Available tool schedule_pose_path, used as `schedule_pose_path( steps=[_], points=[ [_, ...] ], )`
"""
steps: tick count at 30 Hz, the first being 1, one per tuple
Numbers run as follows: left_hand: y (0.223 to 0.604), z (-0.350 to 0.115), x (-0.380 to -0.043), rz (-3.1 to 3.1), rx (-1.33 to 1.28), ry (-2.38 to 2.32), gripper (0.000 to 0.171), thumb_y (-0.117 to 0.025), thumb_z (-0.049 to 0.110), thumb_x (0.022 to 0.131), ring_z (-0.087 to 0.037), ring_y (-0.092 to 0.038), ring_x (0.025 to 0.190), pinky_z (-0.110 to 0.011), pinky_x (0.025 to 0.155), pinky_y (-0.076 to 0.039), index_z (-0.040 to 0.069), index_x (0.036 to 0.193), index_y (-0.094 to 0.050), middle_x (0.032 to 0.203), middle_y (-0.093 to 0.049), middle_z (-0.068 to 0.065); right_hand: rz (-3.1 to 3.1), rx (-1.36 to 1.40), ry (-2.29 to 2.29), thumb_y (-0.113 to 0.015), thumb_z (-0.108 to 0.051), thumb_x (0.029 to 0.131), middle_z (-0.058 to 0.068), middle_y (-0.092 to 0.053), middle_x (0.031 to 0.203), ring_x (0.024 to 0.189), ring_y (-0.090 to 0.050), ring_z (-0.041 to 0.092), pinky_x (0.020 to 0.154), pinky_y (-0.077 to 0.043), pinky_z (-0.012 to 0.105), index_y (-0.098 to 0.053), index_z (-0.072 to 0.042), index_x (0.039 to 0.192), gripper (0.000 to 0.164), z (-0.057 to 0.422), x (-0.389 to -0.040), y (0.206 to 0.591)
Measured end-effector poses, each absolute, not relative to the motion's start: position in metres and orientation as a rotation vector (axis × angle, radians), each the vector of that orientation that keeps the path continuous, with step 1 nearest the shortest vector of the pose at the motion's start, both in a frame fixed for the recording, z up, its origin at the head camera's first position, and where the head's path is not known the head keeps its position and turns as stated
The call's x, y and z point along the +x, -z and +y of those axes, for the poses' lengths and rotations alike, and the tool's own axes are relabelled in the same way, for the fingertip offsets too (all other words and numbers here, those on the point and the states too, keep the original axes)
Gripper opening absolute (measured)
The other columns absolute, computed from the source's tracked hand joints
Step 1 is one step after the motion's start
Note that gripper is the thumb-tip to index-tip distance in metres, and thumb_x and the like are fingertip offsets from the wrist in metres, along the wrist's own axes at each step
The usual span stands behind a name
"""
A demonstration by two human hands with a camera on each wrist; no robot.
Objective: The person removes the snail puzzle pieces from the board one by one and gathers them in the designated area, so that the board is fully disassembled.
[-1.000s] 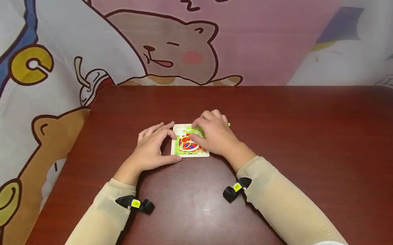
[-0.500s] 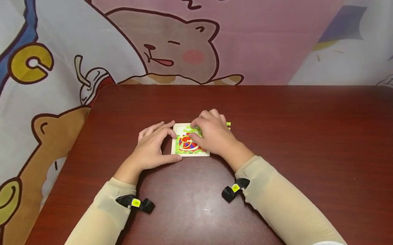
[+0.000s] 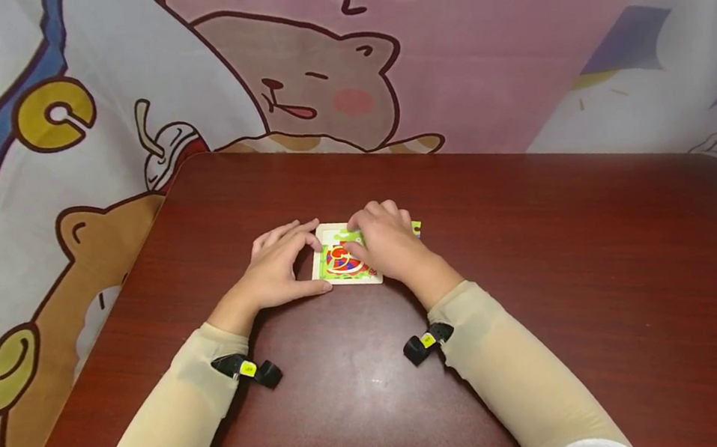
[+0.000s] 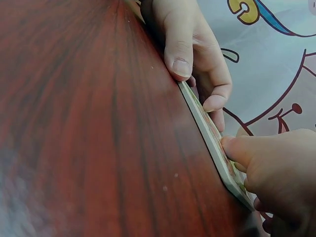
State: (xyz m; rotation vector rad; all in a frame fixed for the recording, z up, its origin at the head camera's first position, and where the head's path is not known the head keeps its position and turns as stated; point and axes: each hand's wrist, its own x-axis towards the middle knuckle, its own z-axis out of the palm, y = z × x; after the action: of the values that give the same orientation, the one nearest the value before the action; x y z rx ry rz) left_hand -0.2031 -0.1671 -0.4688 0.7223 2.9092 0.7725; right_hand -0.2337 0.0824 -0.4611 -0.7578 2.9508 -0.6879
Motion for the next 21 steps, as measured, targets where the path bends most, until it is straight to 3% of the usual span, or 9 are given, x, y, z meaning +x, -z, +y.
schedule_pose_path(
  steps=[21],
  points=[
    [0.4682,-0.1669,-0.204,2.905,0.726,-0.765,0.056,-0.088,0.06,0.079,-0.027,-0.031,0.156,-0.055,0.117,-0.019,0.027,0.115,-0.059,0.169,-0.041,0.003,2.92,-0.674,0.655,-0.073,-0.036,0.103,0.011,-0.062,0.127,0.124,-0.048,0.037,0.097,-0.033,0.054,-0.067,-0.009,0.128,0.037,0.078,-0.2332,0.4569]
  ],
)
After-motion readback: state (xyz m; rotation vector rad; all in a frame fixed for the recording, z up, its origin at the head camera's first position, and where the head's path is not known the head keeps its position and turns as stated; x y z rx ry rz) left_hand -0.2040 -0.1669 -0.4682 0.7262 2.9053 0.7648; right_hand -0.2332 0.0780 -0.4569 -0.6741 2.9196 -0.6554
